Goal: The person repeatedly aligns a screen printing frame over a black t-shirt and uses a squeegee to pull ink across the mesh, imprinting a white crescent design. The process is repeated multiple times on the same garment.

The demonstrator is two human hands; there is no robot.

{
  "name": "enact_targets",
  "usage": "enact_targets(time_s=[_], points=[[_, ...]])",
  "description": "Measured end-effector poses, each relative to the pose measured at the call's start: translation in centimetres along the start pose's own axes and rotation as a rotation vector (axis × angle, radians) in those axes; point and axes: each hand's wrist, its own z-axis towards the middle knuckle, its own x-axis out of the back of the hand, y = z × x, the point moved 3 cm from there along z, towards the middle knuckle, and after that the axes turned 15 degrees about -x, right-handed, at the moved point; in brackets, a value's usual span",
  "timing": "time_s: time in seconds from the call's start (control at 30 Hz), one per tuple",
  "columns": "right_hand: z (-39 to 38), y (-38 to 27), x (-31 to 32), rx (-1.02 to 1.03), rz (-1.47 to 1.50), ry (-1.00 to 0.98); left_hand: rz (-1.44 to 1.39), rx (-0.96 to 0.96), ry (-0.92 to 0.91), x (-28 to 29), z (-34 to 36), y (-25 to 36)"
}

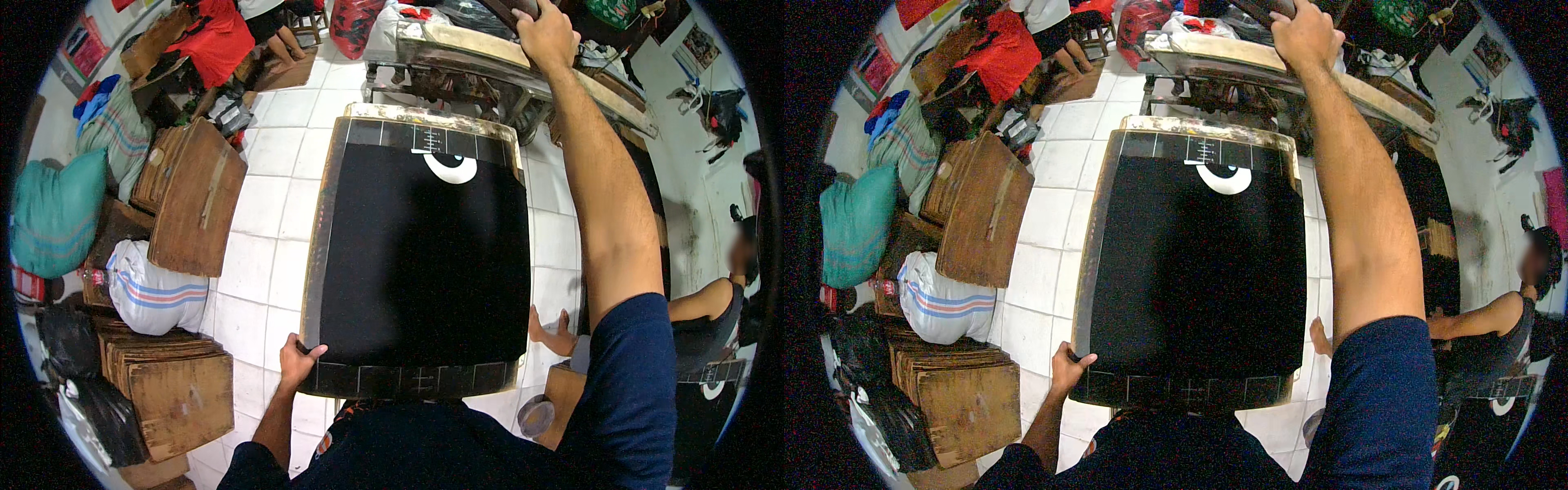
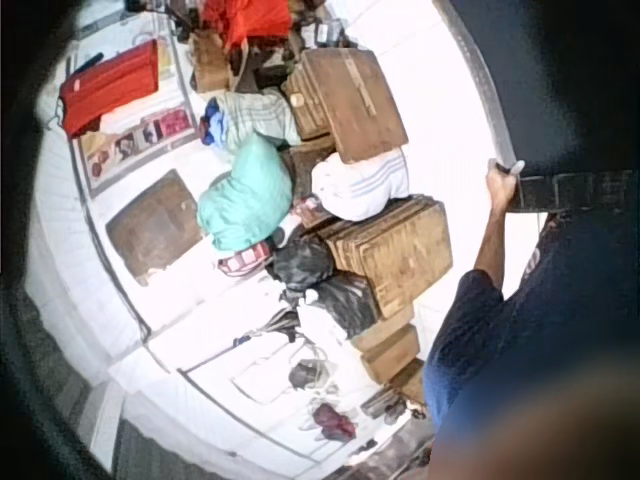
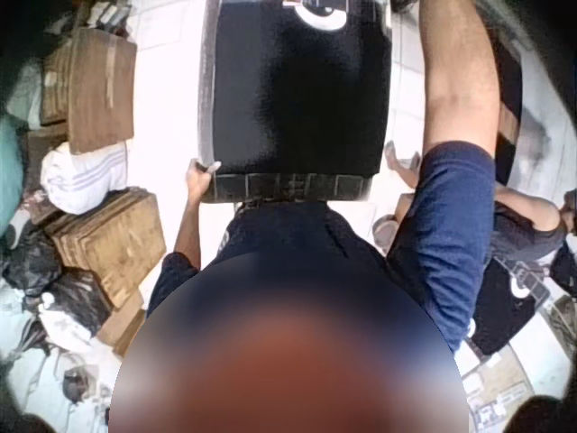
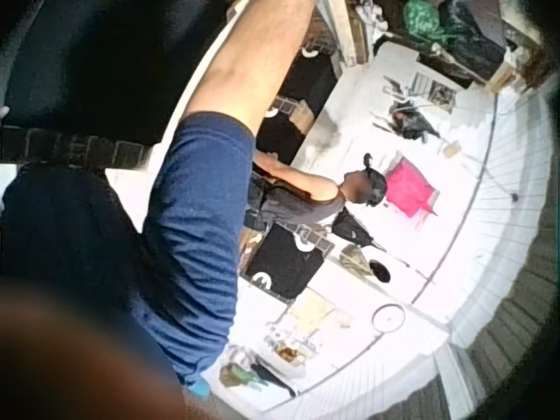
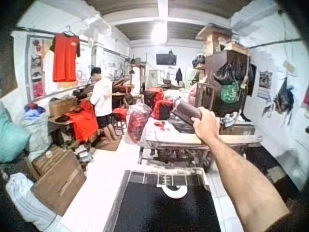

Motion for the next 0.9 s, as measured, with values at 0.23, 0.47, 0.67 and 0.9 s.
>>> enact_targets(time_s=[0.23, 0.47, 0.67, 0.9], points=[[1.8, -1.4, 0.2, -0.017, -0.047, 0.001, 0.089, 0.044, -0.037, 0.2, 1.9, 2.4], [3.5, -2.3, 0.3, -0.044, -0.055, -0.015, 0.126, 0.044, -0.054, 0.5, 4.0, 3.9], [3.9, -2.9, 1.0, -0.099, -0.044, -0.055, 0.164, 0.034, -0.064, 0.5, 4.4, 3.8], [5.5, -2.3, -0.4, -0.052, -0.042, 0.003, 0.232, 0.157, -0.054, -0.3, 5.0, 2.2]])
